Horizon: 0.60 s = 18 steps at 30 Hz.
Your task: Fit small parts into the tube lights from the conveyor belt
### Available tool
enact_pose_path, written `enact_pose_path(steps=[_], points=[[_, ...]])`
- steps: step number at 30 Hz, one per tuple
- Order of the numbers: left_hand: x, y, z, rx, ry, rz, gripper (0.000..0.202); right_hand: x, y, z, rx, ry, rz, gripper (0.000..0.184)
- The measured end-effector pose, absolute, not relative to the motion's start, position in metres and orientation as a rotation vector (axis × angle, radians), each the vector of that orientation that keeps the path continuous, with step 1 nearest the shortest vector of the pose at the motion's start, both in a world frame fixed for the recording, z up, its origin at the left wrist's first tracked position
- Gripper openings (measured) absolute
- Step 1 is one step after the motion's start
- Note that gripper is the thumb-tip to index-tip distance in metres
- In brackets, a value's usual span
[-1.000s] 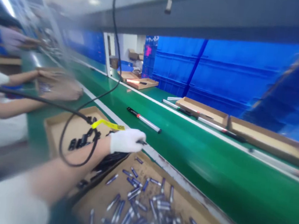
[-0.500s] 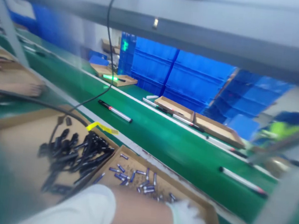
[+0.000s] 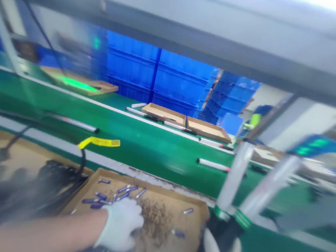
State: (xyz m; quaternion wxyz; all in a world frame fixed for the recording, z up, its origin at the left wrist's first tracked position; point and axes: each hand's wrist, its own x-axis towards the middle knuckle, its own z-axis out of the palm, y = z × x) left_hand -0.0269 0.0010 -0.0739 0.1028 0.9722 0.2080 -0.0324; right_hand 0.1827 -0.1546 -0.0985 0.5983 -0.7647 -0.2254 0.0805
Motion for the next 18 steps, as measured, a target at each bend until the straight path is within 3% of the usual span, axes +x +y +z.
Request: enact_pose_path(steps=[3, 6, 9, 12, 18], points=[[-0.007, 0.004, -0.045, 2.497, 0.670, 0.129, 0.047, 0.170, -0.138, -0.088, -1.720, -0.513, 0.265, 0.069], [0.035, -0.003, -0.017, 2.075, 0.461, 0.379, 0.073, 0.158, -0.124, -0.071, -1.547, -0.514, 0.404, 0.069], [0.069, -0.009, -0.009, 1.823, 0.495, 0.431, 0.054, 0.156, -0.123, -0.055, -1.319, -0.476, 0.468, 0.061], [0.077, -0.009, -0.015, 1.816, 0.653, 0.396, 0.038, 0.167, -0.135, -0.048, -1.280, -0.356, 0.515, 0.068], [0.062, -0.003, -0.020, 1.894, 0.571, 0.355, 0.040, 0.186, -0.149, -0.049, -1.358, -0.403, 0.650, 0.076]])
